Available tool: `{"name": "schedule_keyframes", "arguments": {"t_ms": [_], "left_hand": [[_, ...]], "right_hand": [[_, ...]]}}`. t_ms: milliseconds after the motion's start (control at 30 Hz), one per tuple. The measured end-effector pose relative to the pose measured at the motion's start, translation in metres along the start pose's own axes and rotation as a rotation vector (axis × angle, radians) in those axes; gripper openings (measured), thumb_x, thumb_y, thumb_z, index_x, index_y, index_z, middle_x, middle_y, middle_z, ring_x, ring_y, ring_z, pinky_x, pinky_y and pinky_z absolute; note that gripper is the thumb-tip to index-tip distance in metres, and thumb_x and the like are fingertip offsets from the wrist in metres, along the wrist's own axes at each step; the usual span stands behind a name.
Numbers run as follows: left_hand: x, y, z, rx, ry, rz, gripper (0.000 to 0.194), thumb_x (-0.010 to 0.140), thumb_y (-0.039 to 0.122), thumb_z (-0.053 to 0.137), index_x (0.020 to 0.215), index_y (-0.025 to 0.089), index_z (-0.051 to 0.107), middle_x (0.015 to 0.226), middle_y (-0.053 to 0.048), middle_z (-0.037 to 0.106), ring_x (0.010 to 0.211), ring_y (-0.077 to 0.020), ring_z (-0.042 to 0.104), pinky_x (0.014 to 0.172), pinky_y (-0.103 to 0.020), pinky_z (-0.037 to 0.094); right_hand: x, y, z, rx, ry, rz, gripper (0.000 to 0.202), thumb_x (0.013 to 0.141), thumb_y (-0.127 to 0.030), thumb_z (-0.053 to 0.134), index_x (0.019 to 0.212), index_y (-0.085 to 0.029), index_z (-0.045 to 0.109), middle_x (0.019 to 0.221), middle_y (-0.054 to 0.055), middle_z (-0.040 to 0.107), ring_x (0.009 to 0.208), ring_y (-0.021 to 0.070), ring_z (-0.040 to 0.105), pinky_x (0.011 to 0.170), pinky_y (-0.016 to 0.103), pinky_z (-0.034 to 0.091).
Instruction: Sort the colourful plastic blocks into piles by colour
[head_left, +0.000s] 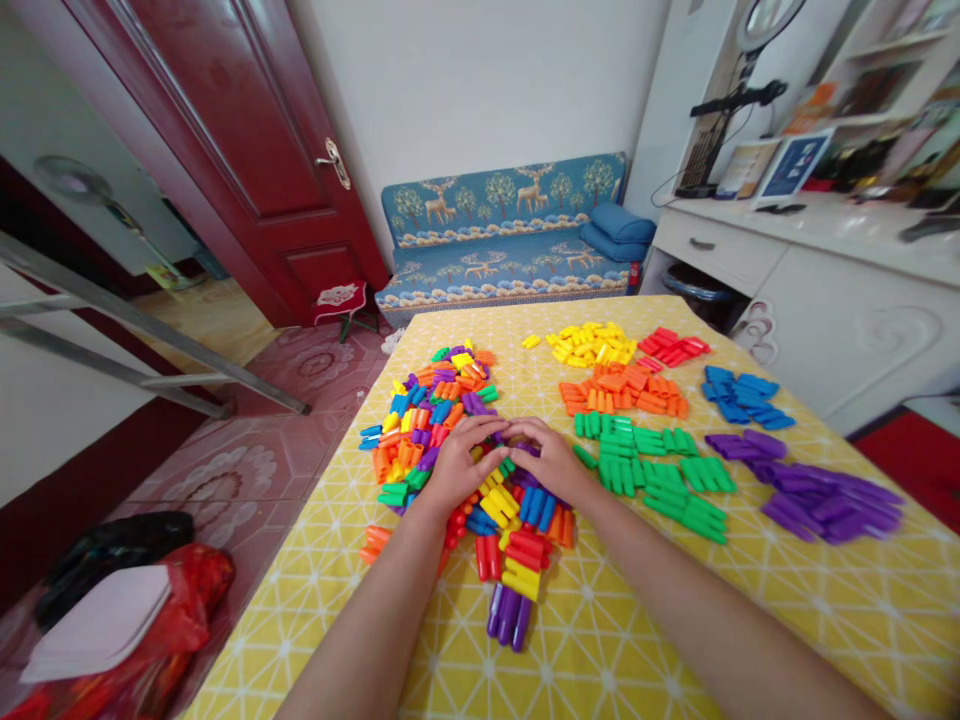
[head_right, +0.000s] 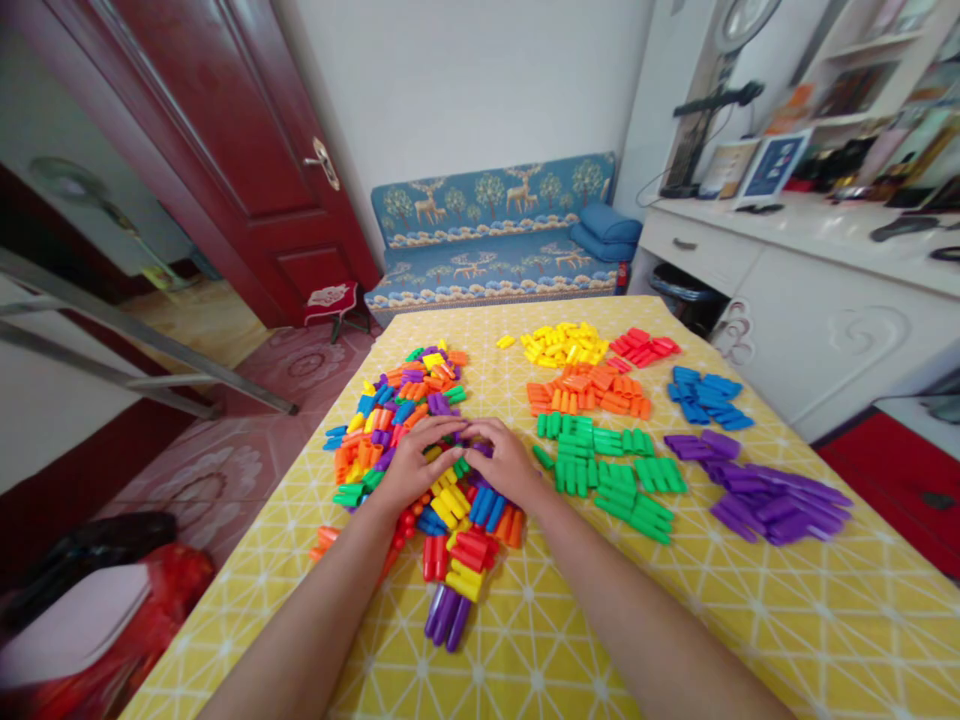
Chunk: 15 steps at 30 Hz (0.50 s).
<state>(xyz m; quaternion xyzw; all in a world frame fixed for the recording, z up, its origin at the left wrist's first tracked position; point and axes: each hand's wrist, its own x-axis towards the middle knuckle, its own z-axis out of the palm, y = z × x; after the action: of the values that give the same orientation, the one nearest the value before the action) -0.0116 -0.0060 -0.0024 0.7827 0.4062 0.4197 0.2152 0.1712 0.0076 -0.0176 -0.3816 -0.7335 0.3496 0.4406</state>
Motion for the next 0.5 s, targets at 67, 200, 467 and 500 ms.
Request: {"name": "schedule_keyframes", "arguments": {"t_ms": [67,200,467,500], "left_hand": [[-0.0002,0.0001,0.0002,0.019,-0.019,-0.006,0.033,0.086,0.032,0.063,0.118,0.024,0.066,0.121,-0.009,0.064,0.116,-0.0241,0.057,0.103,-0.041,0.044],[0.0003,0.0007,0.0000,0.037,-0.023,-0.012,0.038,0.087,0.032,0.060,0.124,0.024,0.062,0.131,-0.009,0.059,0.122,-0.0245,0.053,0.106,-0.042,0.042],[0.0011,-0.0003,-0.0010,0.043,-0.048,-0.032,0.035,0.088,0.032,0.059,0.122,0.026,0.064,0.135,-0.009,0.056,0.125,-0.0256,0.052,0.106,-0.043,0.043],[0.0009,-0.0009,-0.0007,0.040,-0.042,-0.032,0.034,0.088,0.032,0.060,0.121,0.026,0.064,0.134,-0.009,0.056,0.125,-0.0254,0.052,0.106,-0.043,0.043]], "right_hand": [[-0.0035,0.0000,0.0028,-0.048,0.025,-0.041,0.023,0.081,-0.023,0.059,0.103,-0.024,0.064,0.112,0.005,0.062,0.110,0.0187,0.057,0.100,0.035,0.043],[-0.0047,0.0040,0.0073,-0.184,0.012,-0.064,0.036,0.084,-0.025,0.055,0.120,-0.026,0.056,0.130,0.007,0.055,0.124,0.0206,0.049,0.108,0.040,0.037],[-0.0044,0.0070,0.0063,-0.253,-0.054,-0.002,0.049,0.085,-0.029,0.053,0.134,-0.024,0.047,0.134,0.008,0.055,0.121,0.0233,0.054,0.103,0.042,0.042],[-0.0046,0.0071,0.0062,-0.247,-0.046,-0.010,0.047,0.085,-0.028,0.054,0.132,-0.024,0.049,0.132,0.008,0.057,0.120,0.0231,0.055,0.102,0.042,0.043]]}}
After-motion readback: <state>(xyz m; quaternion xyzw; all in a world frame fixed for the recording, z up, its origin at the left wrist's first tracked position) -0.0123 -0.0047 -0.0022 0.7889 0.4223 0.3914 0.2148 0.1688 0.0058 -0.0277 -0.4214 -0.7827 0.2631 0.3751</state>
